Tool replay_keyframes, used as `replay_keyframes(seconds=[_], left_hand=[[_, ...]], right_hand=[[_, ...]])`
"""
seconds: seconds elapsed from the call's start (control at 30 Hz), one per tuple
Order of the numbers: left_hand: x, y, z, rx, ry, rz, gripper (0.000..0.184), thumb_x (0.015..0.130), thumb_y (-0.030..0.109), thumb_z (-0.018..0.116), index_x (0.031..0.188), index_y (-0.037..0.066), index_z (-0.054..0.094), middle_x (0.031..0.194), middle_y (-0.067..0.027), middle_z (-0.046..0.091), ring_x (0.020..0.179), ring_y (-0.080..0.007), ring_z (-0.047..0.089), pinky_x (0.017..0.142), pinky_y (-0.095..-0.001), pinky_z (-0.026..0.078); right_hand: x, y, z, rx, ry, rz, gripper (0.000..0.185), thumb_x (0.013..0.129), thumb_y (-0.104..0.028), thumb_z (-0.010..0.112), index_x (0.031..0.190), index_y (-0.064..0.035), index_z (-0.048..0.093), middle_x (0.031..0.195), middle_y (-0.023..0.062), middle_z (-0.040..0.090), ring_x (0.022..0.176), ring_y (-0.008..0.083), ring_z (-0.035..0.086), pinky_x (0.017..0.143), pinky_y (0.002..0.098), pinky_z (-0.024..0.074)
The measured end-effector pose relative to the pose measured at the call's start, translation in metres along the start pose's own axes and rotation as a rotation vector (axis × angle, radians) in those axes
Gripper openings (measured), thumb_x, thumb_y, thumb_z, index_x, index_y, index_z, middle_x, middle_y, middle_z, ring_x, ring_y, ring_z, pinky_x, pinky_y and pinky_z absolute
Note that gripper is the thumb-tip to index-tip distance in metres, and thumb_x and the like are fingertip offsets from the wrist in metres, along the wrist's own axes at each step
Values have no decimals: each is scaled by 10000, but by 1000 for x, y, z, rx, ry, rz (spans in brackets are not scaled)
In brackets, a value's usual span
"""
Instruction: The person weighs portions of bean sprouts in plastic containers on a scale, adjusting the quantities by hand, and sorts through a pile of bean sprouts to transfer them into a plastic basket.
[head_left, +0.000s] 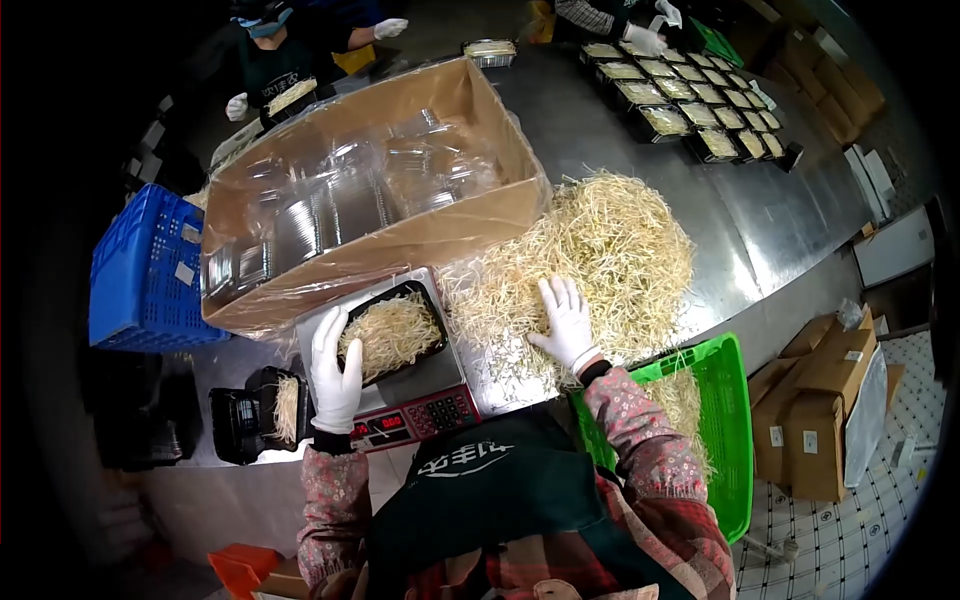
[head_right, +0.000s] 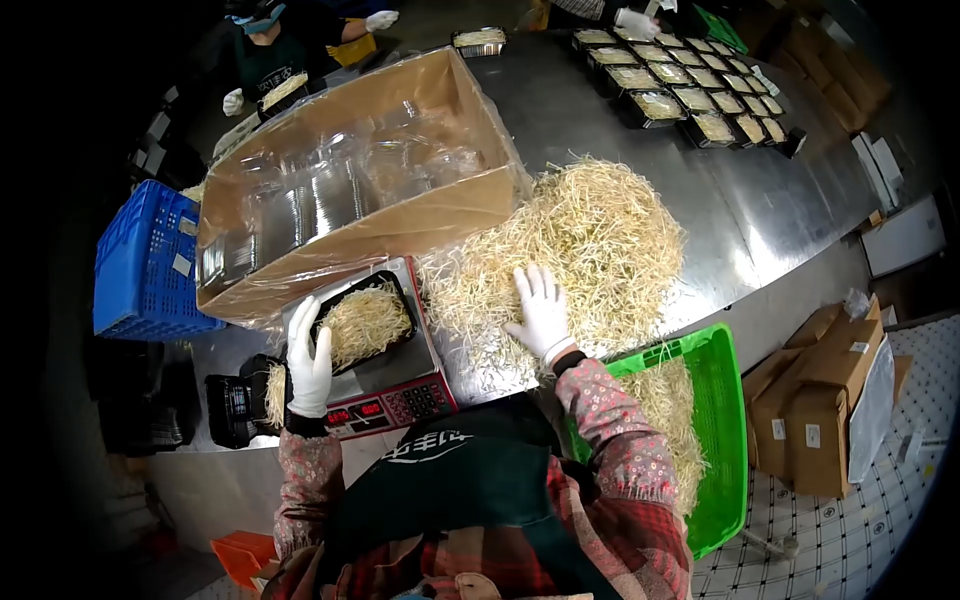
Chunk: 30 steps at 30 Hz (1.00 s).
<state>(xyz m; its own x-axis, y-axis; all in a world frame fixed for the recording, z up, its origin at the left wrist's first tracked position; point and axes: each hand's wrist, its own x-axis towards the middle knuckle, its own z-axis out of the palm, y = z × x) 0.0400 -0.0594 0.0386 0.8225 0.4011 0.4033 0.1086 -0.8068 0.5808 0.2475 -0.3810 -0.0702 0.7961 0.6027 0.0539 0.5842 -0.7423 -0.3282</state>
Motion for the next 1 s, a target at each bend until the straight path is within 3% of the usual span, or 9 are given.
replay_keyframes(seconds=[0.2, 0.27, 0.33, 0.4, 0.47, 0.53, 0.67, 0.87, 1.0], left_hand=[[-19, 2, 3, -109, 65, -96, 356, 928, 3, 587, 1283, -16, 610, 1363, -159, 570, 1283, -287, 534, 1107, -370, 395], [-30, -6, 2, -132, 64, -130, 363, 930, 5, 586, 1292, -16, 604, 1367, -159, 566, 1294, -288, 529, 1113, -369, 390], [-38, -8, 0, -135, 9, -176, 444, 936, 37, 589, 1372, -23, 533, 1420, -180, 517, 1340, -296, 487, 1130, -382, 372], [-41, -4, 8, -1, -2, -88, 530, 929, 71, 605, 1430, -32, 465, 1444, -211, 487, 1369, -337, 450, 1146, -410, 349], [-39, -1, 19, 150, -113, 14, 610, 909, 175, 640, 1452, -19, 440, 1490, -252, 424, 1399, -438, 369, 1174, -509, 255], [-39, 9, 28, 380, -210, 9, 619, 913, 230, 632, 1460, 9, 447, 1518, -258, 387, 1425, -448, 319, 1176, -560, 198], [-38, 3, 24, 173, -181, -37, 624, 934, 261, 600, 1485, 24, 426, 1548, -253, 357, 1439, -447, 298, 1181, -564, 174], [-49, -16, 18, -238, 304, -264, 511, 1034, 239, 492, 1449, -54, 432, 1475, -209, 463, 1412, -312, 388, 1184, -409, 258], [-69, -29, 6, -395, 353, -403, 501, 1042, 240, 513, 1437, -60, 444, 1453, -192, 481, 1369, -291, 439, 1155, -376, 320]], right_hand=[[28, 42, 26, -64, 66, -213, 482, 777, -293, 789, 1223, -143, 683, 1516, 143, 431, 1432, 373, 332, 1141, 551, 295], [34, 49, 18, 142, 118, -163, 240, 805, -268, 766, 1001, -129, 761, 1365, 107, 596, 1328, 338, 482, 1089, 491, 386], [38, 48, 2, 382, 127, -83, 265, 850, -301, 761, 1018, -96, 755, 1052, 130, 725, 977, 295, 688, 864, 367, 539], [35, 32, -37, 462, -77, 161, 277, 865, -322, 754, 1021, -92, 759, 952, 153, 731, 868, 303, 703, 799, 368, 552], [40, 52, -4, 774, -75, 8, 286, 863, -337, 752, 1018, -97, 765, 880, 167, 726, 791, 323, 701, 745, 381, 551], [43, 40, -24, 285, -135, -27, 271, 864, -327, 746, 995, -91, 766, 858, 177, 718, 763, 334, 689, 716, 392, 539], [59, 7, -60, 556, -116, 2, 247, 875, -290, 738, 1000, -79, 768, 847, 183, 718, 759, 307, 699, 713, 384, 538], [87, -102, -115, 846, -84, -299, 292, 880, -183, 767, 1105, -1, 731, 926, 133, 737, 795, 171, 676, 740, 298, 532], [97, -174, -103, 813, -111, -574, 266, 861, -170, 761, 1094, -41, 736, 972, 131, 719, 852, 234, 695, 762, 318, 546]])
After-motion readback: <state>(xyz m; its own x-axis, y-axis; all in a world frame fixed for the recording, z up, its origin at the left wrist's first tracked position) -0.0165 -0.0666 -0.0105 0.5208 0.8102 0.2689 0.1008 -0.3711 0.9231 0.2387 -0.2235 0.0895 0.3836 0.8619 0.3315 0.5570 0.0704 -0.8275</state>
